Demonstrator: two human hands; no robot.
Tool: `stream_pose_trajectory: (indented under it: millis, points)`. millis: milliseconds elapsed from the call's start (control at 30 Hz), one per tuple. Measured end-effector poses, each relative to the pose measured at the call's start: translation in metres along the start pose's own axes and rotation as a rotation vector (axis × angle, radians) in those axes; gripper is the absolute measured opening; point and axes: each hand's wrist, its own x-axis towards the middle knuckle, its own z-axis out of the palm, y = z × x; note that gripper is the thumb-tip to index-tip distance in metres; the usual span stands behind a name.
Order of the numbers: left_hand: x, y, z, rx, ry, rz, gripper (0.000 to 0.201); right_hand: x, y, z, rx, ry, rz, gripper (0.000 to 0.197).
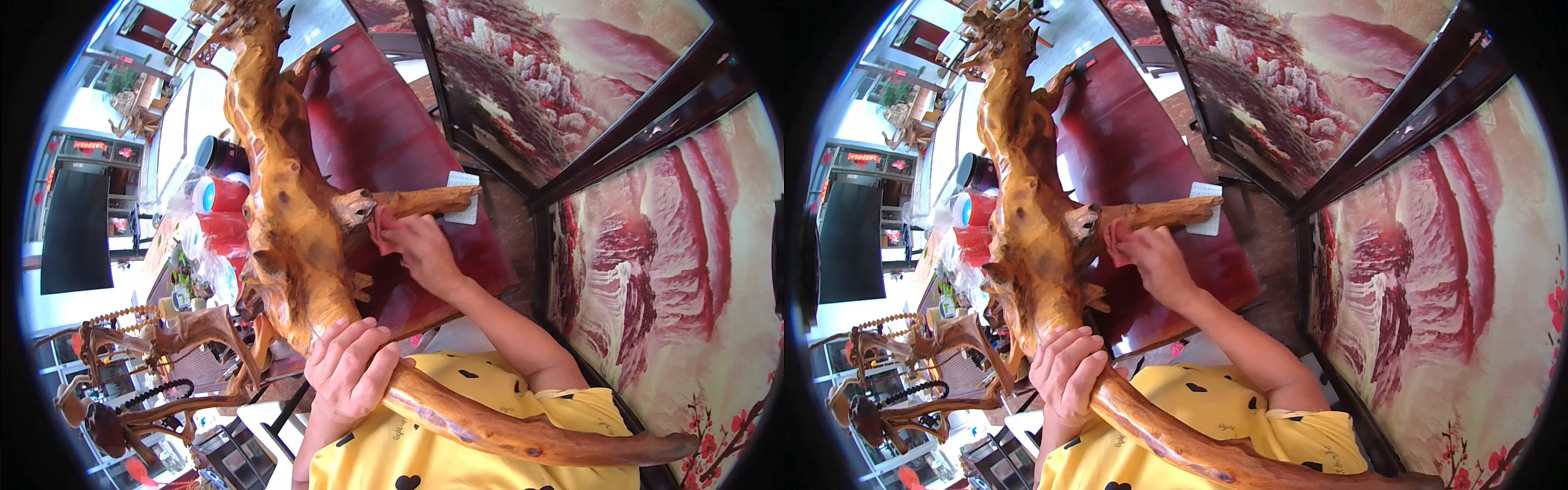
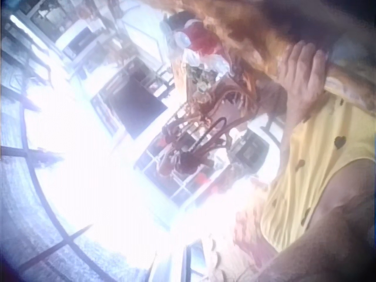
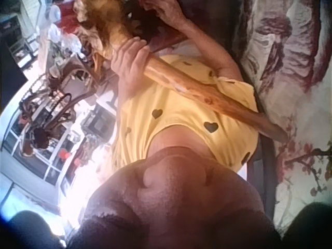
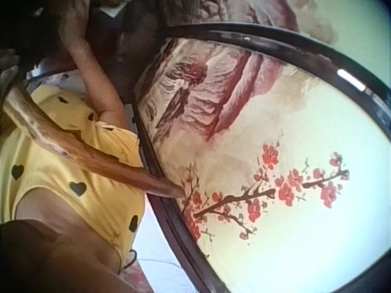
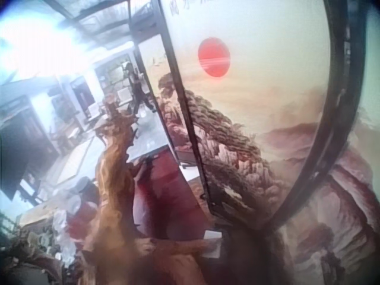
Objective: The person wipes down a large, intricate wooden sculpture with a pink cloth, covering various branches and crevices, then moves to clean a second, larger piece of driftwood on the floor.
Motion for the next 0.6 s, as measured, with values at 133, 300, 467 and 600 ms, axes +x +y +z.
stream_pose_trajectory:
  millis: [133, 300, 467, 600]
  points:
    - [0.003, 0.001, 0.002, 0.016, 0.01, 0.003, 0.033, 0.017, -0.012, 0.008, 0.605, 0.14, 0.434, 0.021]
    - [0.002, 0.0, 0.0, 0.007, 0.001, 0.006, 0.032, 0.014, -0.044, 0.01, 0.69, -0.087, 0.371, 0.023]
    - [-0.003, -0.001, -0.001, -0.005, -0.004, -0.014, 0.032, 0.021, -0.072, -0.021, 0.201, 0.01, -0.04, 0.029]
    - [-0.002, -0.002, 0.0, 0.005, -0.027, 0.005, 0.029, 0.052, -0.093, -0.022, -0.148, 0.18, -0.225, 0.034]
